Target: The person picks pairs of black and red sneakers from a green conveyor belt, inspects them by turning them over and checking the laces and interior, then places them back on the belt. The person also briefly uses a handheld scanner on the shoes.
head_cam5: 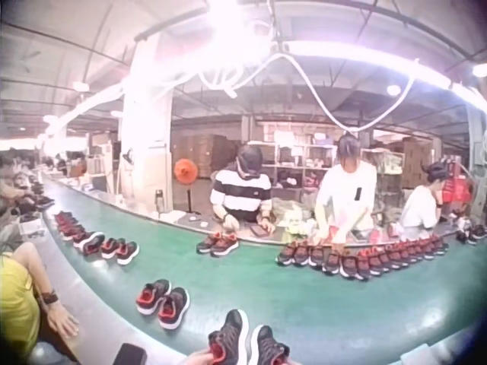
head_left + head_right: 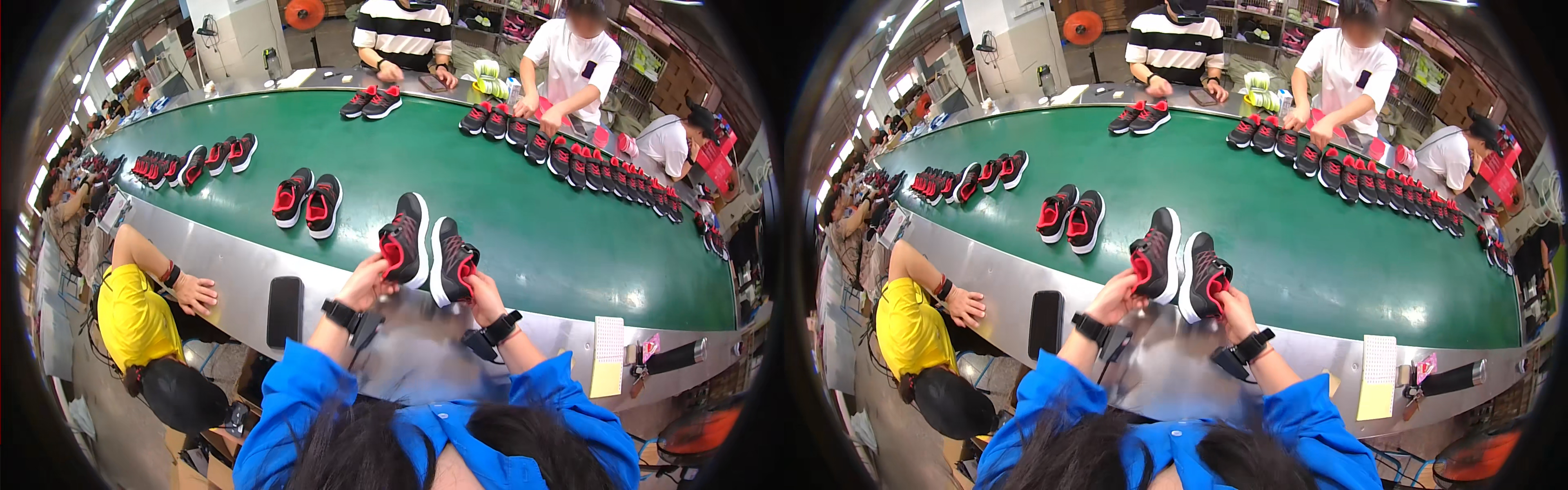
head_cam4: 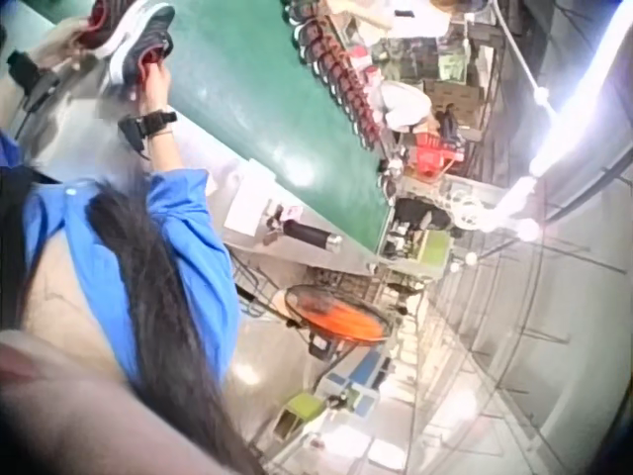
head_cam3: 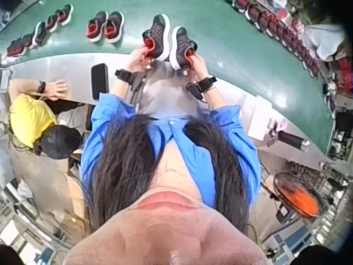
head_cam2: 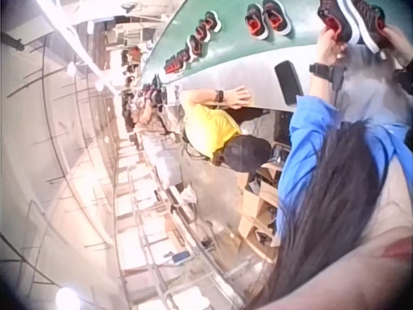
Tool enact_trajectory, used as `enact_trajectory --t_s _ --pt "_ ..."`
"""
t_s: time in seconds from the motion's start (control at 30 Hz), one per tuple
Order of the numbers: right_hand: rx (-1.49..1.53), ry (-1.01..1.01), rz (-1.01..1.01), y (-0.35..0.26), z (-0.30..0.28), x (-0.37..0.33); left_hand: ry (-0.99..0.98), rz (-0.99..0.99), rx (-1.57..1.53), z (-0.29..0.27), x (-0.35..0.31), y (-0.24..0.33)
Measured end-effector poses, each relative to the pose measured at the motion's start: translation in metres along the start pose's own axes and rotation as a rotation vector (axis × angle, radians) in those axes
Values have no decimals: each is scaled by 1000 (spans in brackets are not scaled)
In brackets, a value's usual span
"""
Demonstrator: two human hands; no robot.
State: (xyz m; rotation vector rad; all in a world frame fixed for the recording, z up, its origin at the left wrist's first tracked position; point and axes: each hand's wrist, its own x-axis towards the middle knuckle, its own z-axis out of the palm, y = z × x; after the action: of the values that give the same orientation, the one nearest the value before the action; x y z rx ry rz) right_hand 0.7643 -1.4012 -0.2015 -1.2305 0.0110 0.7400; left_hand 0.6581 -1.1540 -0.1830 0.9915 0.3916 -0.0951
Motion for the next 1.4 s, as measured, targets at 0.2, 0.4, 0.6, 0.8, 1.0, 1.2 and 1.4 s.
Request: enact_trajectory --t_s 0.2,0.4,0.6,0.8,1.0,1.2,1.4 --pt "282 -213 132 16 -19 -85 48 -5 -218 66 -104 -53" --pt "173 -227 -26 8 -32 -129 -44 164 -91 83 -138 -60" --pt "-699 -46 -605 -29 -47 -146 435 526 810 91 -164 -61" --pt "-1439 193 -736 -4 -45 -165 668 580 1545 97 -169 -105" --pt "-1357 227 -755 11 -52 -172 647 536 1499 115 -165 -118" --pt "-1213 136 -564 8 -68 -160 602 366 1192 116 -156 -113" --pt "-191 -158 69 -12 -74 -145 242 93 -55 114 -148 -100"
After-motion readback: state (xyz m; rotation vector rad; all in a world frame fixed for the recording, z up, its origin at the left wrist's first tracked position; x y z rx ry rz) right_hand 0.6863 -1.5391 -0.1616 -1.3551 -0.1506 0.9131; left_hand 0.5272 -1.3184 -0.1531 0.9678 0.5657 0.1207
